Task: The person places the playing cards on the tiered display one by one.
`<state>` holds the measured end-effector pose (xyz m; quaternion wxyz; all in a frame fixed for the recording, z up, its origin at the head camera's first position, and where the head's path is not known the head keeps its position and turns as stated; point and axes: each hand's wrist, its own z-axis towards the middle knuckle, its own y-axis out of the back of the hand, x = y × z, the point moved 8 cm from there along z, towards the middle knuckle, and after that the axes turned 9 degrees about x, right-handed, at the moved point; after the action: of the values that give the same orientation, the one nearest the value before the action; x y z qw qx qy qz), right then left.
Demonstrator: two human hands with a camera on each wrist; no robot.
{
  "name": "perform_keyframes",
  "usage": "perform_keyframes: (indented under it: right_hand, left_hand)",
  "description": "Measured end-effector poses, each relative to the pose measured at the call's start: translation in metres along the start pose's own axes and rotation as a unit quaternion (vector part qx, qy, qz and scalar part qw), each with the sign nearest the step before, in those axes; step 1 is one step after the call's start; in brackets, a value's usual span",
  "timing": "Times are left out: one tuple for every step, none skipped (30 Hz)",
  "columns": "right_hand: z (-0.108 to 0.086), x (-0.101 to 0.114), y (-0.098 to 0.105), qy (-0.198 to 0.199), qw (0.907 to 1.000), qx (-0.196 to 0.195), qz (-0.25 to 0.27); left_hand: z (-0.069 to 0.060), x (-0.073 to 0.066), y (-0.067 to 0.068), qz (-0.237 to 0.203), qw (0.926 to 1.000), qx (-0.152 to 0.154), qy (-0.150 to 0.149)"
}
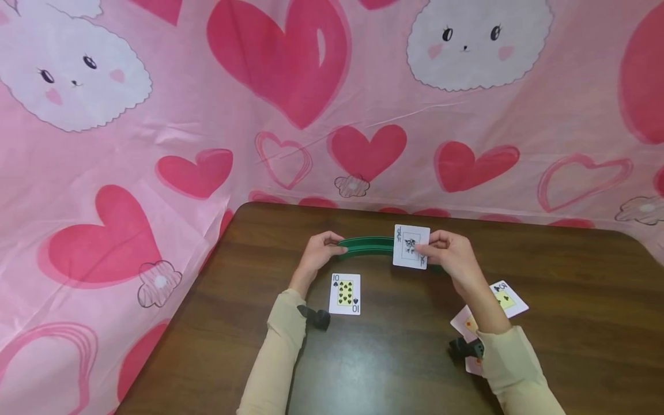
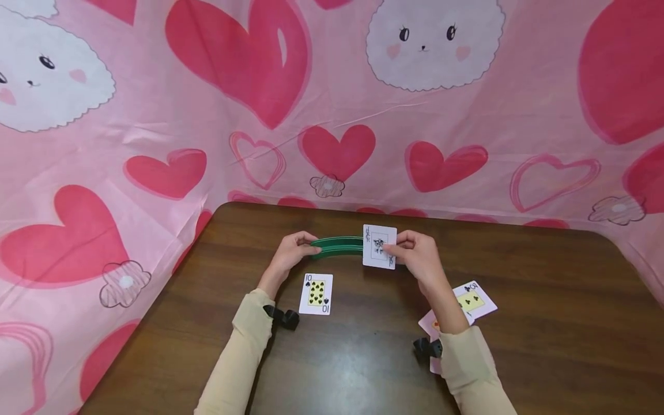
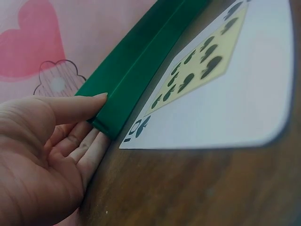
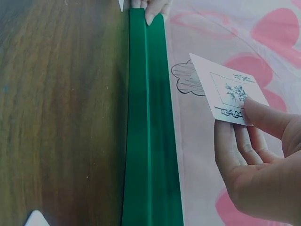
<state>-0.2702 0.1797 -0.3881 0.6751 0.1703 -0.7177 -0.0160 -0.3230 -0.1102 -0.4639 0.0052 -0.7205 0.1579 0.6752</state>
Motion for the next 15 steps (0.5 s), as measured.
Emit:
perform_keyframes:
  right_hand:
    - [0.000, 0.000, 0.001, 0.001, 1.0000, -0.003, 0.001]
    - [0.000, 0.001, 0.001, 0.002, 1.0000, -0.004, 0.002]
    - [0.000, 0.002, 0.002, 0.004, 1.0000, -0.005, 0.002]
    - [0.001, 0.003, 0.002, 0.005, 1.0000, -0.006, 0.004]
    - [0.001, 0.003, 0.003, 0.006, 0.9999, -0.006, 0.005]
    - [0.002, 0.004, 0.003, 0.008, 0.9999, -0.005, 0.009]
    - [0.003, 0.005, 0.002, 0.010, 0.9999, -0.003, 0.013]
    - [0.003, 0.006, 0.002, 0.013, 0.9998, -0.001, 0.018]
    - [0.004, 0.007, 0.002, 0.015, 0.9996, -0.001, 0.025]
    - [0.005, 0.009, 0.001, 0.019, 0.9993, 0.001, 0.033]
    - [0.006, 0.010, 0.000, 0.023, 0.9989, 0.001, 0.041]
    - [0.007, 0.012, -0.001, 0.026, 0.9984, 0.002, 0.050]
    - [0.008, 0.014, -0.002, 0.029, 0.9979, 0.001, 0.058]
    - [0.009, 0.016, -0.003, 0.032, 0.9973, 0.000, 0.066]
    - [0.010, 0.017, -0.005, 0.035, 0.9967, 0.000, 0.073]
  left_hand:
    - [0.000, -0.001, 0.000, 0.000, 1.0000, 0.000, -0.002]
    - [0.001, -0.001, 0.001, 0.001, 1.0000, -0.002, -0.003]
    - [0.001, -0.002, 0.001, 0.002, 1.0000, -0.003, -0.004]
    - [0.001, -0.002, 0.001, 0.002, 1.0000, -0.004, -0.004]
    - [0.002, -0.002, 0.001, 0.001, 1.0000, -0.005, -0.006]
    - [0.002, -0.002, 0.001, 0.001, 1.0000, -0.005, -0.006]
    - [0.002, -0.002, 0.002, 0.000, 1.0000, -0.006, -0.005]
    - [0.002, -0.001, 0.002, 0.000, 1.0000, -0.007, -0.003]
    - [0.002, -0.001, 0.001, 0.000, 1.0000, -0.007, -0.004]
    - [0.003, 0.000, 0.001, -0.001, 1.0000, -0.007, -0.004]
    - [0.002, 0.000, 0.001, -0.001, 1.0000, -0.006, -0.004]
    - [0.002, 0.000, 0.001, -0.002, 1.0000, -0.005, -0.003]
    - [0.002, 0.001, 0.001, -0.002, 1.0000, -0.004, -0.003]
    - [0.003, 0.001, 0.000, -0.001, 1.0000, -0.004, -0.004]
    - [0.003, 0.002, 0.000, 0.000, 1.0000, -0.003, -0.004]
